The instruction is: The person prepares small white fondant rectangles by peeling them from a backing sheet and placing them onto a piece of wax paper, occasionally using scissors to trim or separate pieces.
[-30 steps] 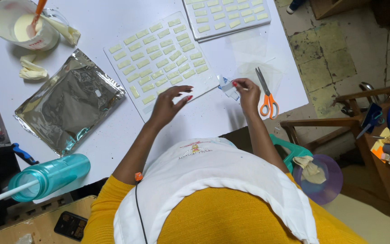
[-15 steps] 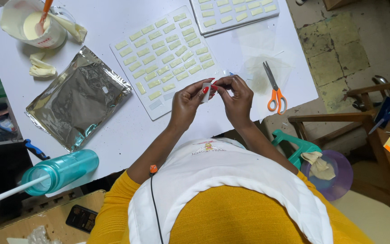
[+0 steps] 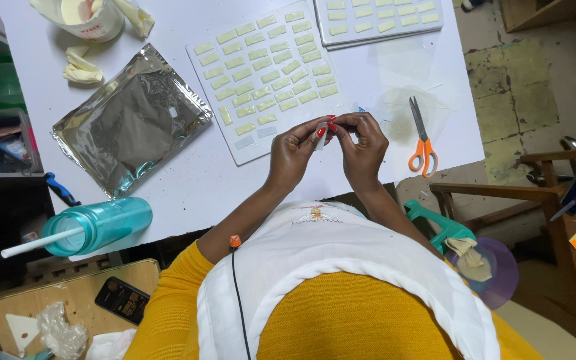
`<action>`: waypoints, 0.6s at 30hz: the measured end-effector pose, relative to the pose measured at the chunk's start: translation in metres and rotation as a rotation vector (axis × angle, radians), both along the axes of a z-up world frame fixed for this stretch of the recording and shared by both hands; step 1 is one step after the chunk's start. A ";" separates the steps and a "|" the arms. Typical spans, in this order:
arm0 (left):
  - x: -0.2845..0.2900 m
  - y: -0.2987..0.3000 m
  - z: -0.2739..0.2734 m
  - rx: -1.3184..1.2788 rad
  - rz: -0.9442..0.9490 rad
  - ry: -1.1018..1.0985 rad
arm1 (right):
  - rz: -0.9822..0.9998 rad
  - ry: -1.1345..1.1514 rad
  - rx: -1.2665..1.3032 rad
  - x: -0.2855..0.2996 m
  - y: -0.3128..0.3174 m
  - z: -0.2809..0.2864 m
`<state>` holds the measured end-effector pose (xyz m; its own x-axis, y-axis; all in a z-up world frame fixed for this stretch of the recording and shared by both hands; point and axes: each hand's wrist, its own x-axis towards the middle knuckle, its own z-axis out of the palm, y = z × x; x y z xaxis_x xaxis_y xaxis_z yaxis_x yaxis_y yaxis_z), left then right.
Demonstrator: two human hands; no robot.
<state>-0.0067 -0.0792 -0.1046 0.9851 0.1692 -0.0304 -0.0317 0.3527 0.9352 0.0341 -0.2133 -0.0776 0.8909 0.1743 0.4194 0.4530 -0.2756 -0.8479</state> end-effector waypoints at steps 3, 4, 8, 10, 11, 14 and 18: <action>-0.001 0.000 0.003 -0.004 0.023 -0.004 | -0.005 -0.024 -0.017 -0.001 0.003 0.002; -0.001 0.001 0.007 -0.002 0.025 -0.004 | -0.004 -0.025 -0.015 -0.001 0.004 0.001; -0.005 0.003 0.016 0.059 0.041 0.002 | -0.027 -0.142 -0.103 -0.001 0.004 -0.002; -0.006 0.002 0.017 0.069 0.046 0.006 | -0.027 -0.186 -0.116 -0.001 0.005 -0.002; -0.006 0.001 0.018 0.122 0.058 0.000 | -0.028 -0.208 -0.130 -0.001 0.005 -0.001; -0.007 0.001 0.015 0.206 0.085 -0.012 | -0.027 -0.268 -0.173 -0.001 0.006 -0.001; -0.008 0.003 0.012 0.291 0.097 -0.027 | -0.043 -0.374 -0.286 -0.002 0.005 -0.003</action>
